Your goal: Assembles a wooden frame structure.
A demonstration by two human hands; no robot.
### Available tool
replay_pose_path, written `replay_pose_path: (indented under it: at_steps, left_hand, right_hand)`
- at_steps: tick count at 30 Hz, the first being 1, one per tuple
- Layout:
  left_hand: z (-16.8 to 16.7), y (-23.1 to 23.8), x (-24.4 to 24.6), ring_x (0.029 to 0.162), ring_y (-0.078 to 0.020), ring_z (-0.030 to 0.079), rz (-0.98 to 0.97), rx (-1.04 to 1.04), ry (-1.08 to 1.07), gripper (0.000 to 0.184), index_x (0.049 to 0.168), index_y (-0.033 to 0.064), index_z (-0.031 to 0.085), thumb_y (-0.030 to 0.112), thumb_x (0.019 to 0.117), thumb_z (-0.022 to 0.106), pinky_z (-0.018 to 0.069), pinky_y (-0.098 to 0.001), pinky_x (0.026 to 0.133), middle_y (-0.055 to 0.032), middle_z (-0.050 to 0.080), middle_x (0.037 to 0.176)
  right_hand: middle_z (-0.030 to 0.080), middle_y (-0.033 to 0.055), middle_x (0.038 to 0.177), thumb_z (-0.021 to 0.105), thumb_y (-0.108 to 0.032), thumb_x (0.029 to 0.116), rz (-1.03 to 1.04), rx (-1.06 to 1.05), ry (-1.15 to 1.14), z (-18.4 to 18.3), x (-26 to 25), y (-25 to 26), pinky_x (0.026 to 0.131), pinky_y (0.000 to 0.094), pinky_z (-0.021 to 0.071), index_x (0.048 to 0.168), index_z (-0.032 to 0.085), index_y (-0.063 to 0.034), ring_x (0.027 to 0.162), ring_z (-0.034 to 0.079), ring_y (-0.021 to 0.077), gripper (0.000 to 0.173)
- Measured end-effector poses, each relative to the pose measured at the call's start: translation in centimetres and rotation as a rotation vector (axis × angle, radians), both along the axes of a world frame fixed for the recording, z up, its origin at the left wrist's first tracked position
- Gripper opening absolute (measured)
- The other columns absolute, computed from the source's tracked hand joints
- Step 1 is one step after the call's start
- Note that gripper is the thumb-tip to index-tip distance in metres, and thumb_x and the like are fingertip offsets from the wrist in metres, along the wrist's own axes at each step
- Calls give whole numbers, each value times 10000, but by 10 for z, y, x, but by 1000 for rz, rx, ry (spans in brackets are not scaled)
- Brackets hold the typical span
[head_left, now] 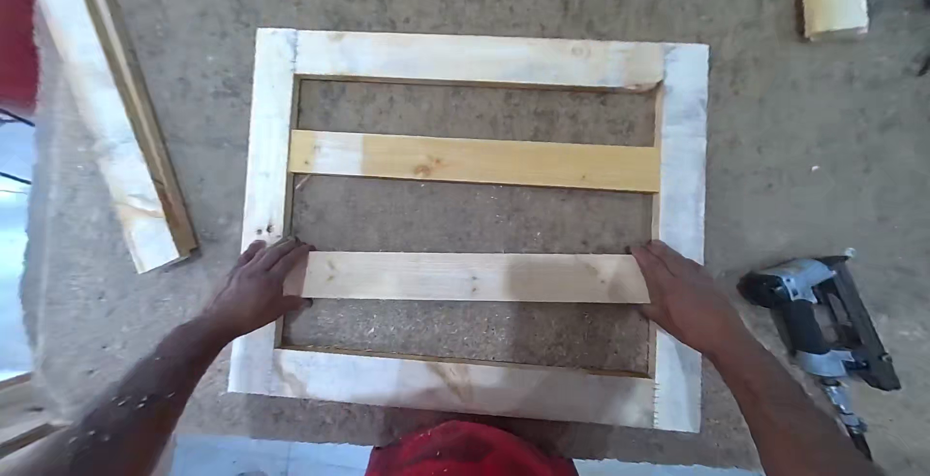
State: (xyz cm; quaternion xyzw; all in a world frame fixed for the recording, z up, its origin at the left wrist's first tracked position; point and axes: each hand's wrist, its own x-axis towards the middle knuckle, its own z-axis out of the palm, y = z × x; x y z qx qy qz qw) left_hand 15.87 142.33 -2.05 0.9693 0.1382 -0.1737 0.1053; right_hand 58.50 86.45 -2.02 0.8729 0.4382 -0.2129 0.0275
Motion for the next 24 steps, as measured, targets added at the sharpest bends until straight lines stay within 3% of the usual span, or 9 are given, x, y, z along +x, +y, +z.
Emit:
replay_pose_path:
  at_steps: [2, 4, 8, 15, 18, 20, 21, 22, 24]
  left_hand:
    - [2, 2, 11, 1415, -335, 483, 29, -3, -22, 905, 1457, 73, 541, 295, 683, 954, 313, -548, 1227, -163, 532, 1491]
    - [4, 8, 18, 1440, -342, 457, 42, -31, -70, 905, 1476, 65, 519, 204, 688, 942, 303, -555, 1234, -162, 501, 1528]
    - [2, 13, 20, 1457, -330, 434, 53, -63, -49, 862, 1479, 75, 522, 204, 728, 926, 351, -536, 1208, -144, 465, 1561]
    - [-15, 18, 2, 1520, -341, 347, -48, -68, -139, 783, 1508, 53, 480, 181, 811, 814, 288, -579, 1235, -147, 409, 1612]
    - [-21, 17, -2, 1540, -351, 299, -53, -88, -157, 806, 1555, 53, 413, 315, 853, 713, 259, -608, 1237, -143, 366, 1637]
    - [-20, 12, 1, 1549, -365, 275, -46, -97, -165, 886, 1579, 51, 369, 560, 891, 595, 221, -633, 1242, -153, 346, 1648]
    - [-16, 6, 4, 1550, -383, 267, -38, -85, -166, 965, 1587, 35, 345, 706, 904, 465, 207, -648, 1239, -169, 329, 1655]
    - [-14, -2, 6, 1554, -399, 244, 4, -76, -165, 1041, 1595, 24, 323, 794, 895, 356, 180, -655, 1242, -181, 306, 1663]
    - [-26, -12, 5, 1564, -443, 172, 130, -28, -197, 1087, 1610, 11, 280, 832, 900, 234, 116, -655, 1252, -225, 247, 1676]
  right_hand:
    - [481, 150, 1549, 992, -254, 631, -55, 36, 12, -2, -2, -3, 1136, 610, 410, 1535, 451, -123, 1444, 447, 360, 1062]
    - [480, 144, 1551, 994, -291, 629, -78, 48, 3, -3, -3, -5, 1130, 600, 421, 1532, 459, -132, 1429, 470, 344, 1061]
    - [469, 80, 1573, 965, -376, 662, -75, 6, -34, -2, -7, -4, 1150, 581, 398, 1541, 457, -177, 1446, 457, 286, 1034]
    - [509, 70, 1537, 931, -468, 701, -48, 17, -39, -2, -8, -3, 1161, 558, 385, 1519, 478, -166, 1457, 441, 260, 983]
    - [482, 59, 1566, 933, -471, 689, -66, 51, 8, -2, -9, -5, 1184, 561, 358, 1539, 460, -185, 1494, 390, 256, 1015]
    - [355, 46, 1662, 848, -638, 722, -141, 63, 71, 12, -5, -3, 1227, 571, 296, 1613, 348, -188, 1549, 294, 247, 1116]
    - [306, 66, 1685, 800, -690, 740, -235, 118, 83, 27, -1, -2, 1236, 587, 281, 1628, 311, -174, 1554, 283, 267, 1138]
    - [280, 108, 1691, 760, -682, 788, -350, 222, 62, 46, 5, -2, 1234, 603, 272, 1633, 290, -140, 1551, 285, 305, 1109]
    - [265, 193, 1681, 511, -712, 941, -510, 460, -163, 76, 23, -11, 1236, 593, 286, 1638, 239, -63, 1543, 295, 356, 990]
